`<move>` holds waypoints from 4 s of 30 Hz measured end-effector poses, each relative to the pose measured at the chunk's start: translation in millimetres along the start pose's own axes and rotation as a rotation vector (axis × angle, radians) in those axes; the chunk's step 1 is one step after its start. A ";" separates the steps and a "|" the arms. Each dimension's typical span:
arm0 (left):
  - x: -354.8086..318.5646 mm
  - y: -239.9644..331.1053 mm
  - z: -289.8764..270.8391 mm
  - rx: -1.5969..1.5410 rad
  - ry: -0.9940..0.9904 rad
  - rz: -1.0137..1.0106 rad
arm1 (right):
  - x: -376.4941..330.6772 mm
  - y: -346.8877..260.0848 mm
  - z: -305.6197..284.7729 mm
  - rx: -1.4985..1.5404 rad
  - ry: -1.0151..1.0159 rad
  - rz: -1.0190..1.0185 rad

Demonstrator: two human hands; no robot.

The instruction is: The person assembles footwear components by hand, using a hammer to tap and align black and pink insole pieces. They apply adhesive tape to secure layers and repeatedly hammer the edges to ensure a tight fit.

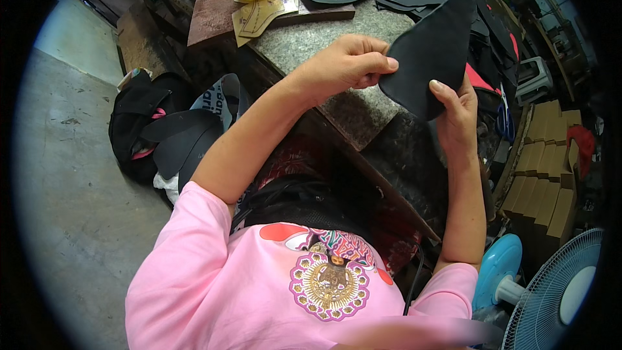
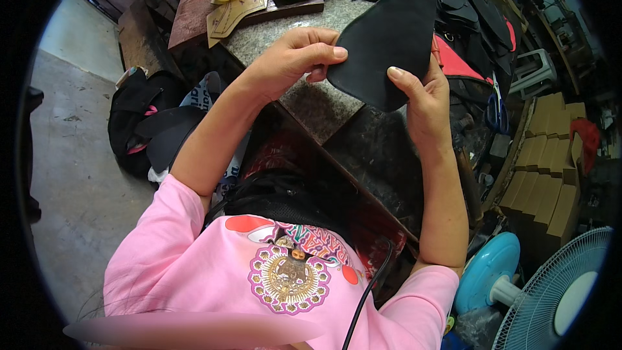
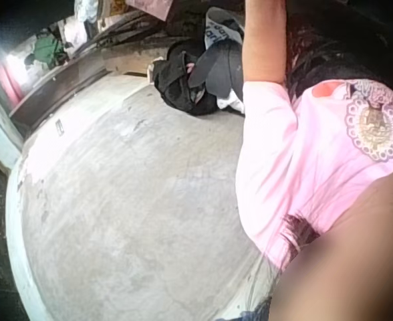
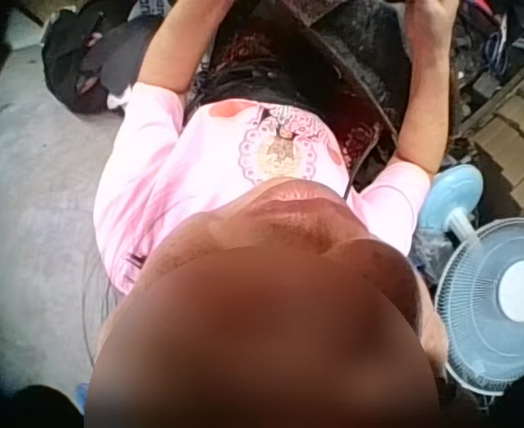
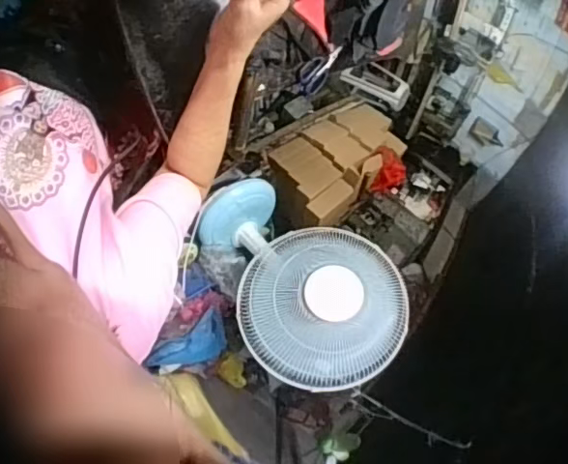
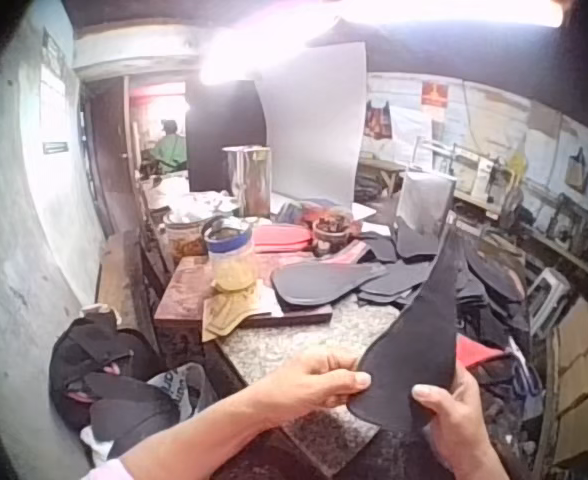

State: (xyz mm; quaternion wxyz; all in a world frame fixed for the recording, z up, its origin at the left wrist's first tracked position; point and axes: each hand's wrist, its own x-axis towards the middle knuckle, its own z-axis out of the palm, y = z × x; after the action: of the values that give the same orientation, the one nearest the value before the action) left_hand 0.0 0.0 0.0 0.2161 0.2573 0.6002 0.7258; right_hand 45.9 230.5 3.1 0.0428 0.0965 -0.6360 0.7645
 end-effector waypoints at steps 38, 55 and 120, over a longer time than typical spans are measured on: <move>14.4 -30.3 -6.8 0.156 0.234 0.079 | 10.6 14.4 -13.1 -0.214 -0.032 0.202; 5.9 -20.5 -4.5 0.189 0.080 0.108 | 10.9 4.1 -16.0 -0.060 0.041 0.258; 6.2 -22.6 -9.3 -0.077 0.345 0.149 | 3.3 -10.1 -9.1 -0.289 -0.145 0.374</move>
State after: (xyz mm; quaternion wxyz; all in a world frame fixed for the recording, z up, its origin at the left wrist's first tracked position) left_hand -10.6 1.0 -22.8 0.0652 0.1642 0.5796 0.7955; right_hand 43.8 241.1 12.0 -0.1317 0.0247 -0.7470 0.6512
